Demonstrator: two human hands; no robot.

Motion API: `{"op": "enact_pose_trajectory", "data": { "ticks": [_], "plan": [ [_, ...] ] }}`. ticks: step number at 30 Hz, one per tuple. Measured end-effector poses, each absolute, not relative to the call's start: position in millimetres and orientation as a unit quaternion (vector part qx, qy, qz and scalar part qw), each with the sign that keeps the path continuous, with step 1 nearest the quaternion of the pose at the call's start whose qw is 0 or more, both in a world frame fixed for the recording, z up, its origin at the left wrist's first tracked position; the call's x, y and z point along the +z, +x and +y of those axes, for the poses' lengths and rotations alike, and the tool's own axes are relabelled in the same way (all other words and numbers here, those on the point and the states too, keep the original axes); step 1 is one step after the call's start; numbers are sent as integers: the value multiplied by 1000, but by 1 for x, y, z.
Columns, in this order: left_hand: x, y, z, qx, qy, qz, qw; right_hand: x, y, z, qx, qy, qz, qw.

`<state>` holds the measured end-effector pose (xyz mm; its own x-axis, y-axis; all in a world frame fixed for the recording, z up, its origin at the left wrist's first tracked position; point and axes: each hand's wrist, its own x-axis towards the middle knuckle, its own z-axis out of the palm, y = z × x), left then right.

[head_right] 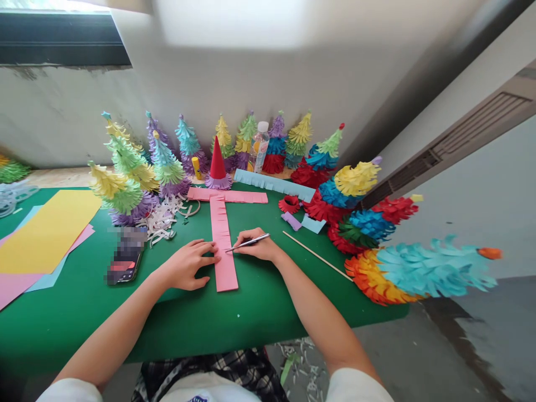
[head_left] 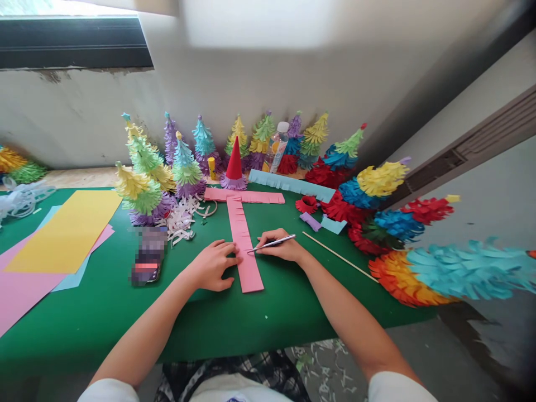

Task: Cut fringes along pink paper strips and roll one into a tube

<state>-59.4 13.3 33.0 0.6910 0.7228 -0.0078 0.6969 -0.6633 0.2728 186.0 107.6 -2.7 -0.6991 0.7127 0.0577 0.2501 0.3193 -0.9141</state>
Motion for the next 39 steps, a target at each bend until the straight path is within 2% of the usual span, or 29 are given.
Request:
{"op": "enact_pose_trajectory", "data": {
  "ticks": [9, 16, 30, 36, 39],
  "plan": [
    [35, -59, 12, 53, 912, 385, 133, -1, 208, 113, 520, -335, -749, 239],
    [35, -59, 11, 52, 912, 382, 139, -2, 200, 112, 553, -351, -698, 289],
    [34, -57, 6, 54, 910, 389, 134, -3, 189, 105, 521, -343, -742, 245],
    [32, -52, 1, 73, 910, 384, 140, -3, 188, 92, 533, -383, -683, 320],
    [32, -52, 2, 66, 912, 379, 144, -2, 185, 87, 550, -367, -691, 292]
  ]
}}
